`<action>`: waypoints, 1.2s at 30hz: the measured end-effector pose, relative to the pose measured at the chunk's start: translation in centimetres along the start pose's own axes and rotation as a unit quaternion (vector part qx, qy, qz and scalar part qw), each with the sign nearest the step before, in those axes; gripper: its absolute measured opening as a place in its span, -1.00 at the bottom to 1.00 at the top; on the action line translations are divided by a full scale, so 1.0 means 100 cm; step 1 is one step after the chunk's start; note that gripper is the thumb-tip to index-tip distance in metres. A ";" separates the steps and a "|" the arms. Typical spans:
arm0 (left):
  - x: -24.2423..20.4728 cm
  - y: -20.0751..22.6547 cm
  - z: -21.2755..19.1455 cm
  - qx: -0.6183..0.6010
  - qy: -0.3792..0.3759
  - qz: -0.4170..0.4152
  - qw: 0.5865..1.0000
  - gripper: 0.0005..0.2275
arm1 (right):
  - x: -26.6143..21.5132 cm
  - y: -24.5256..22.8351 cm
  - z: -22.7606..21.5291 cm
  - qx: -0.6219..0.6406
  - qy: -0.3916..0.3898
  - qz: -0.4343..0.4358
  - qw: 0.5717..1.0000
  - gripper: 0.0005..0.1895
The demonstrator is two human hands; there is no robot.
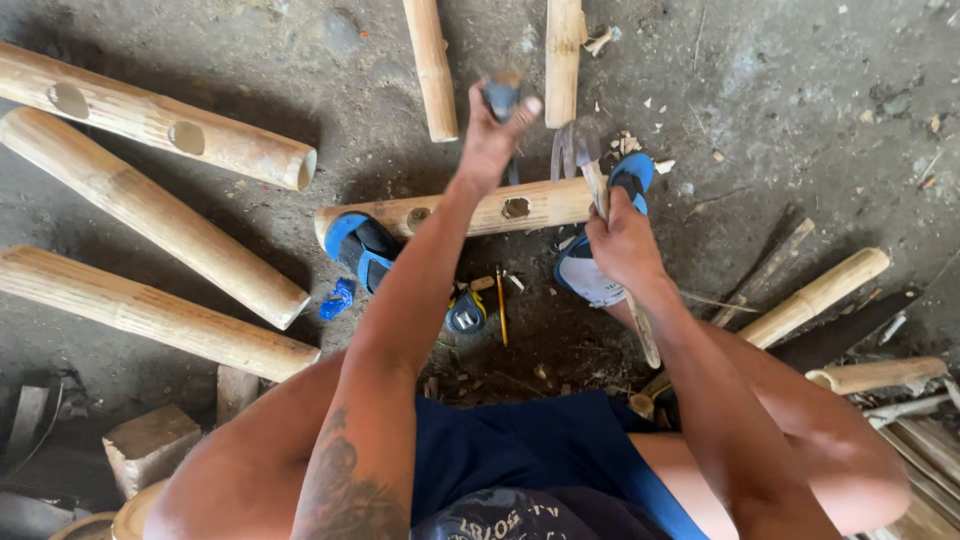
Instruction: The person sits on the floor and uses a hammer and a chisel to carve holes into bamboo poles. They repeatedly strike the chisel to remove material, occasionally pause to inspect the hole, and continue the process on multiple bamboo pieces.
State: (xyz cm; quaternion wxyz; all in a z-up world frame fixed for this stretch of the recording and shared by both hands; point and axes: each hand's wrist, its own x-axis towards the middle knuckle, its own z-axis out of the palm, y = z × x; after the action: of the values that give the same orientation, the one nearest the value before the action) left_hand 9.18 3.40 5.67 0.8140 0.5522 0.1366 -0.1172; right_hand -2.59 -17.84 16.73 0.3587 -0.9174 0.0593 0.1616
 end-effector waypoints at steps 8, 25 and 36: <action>-0.007 -0.052 -0.004 0.030 -0.065 -0.009 0.997 -0.67 | 0.015 -0.026 -0.016 -0.011 -0.059 0.088 0.994 -0.80; -0.005 -0.071 -0.017 0.089 -0.161 0.091 0.979 -0.48 | 0.057 -0.051 -0.036 -0.142 -0.091 -0.027 0.985 -0.73; 0.000 -0.082 -0.026 0.159 -0.140 0.151 0.966 -0.57 | 0.060 -0.029 0.009 -0.155 -0.074 -0.062 0.983 -0.68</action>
State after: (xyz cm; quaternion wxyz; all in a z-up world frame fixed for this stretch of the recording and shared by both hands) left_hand 6.14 2.87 -2.34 0.7348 0.6671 -0.0839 -0.0892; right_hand 3.51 -15.08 15.88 0.2245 -0.9494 -0.0504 0.2138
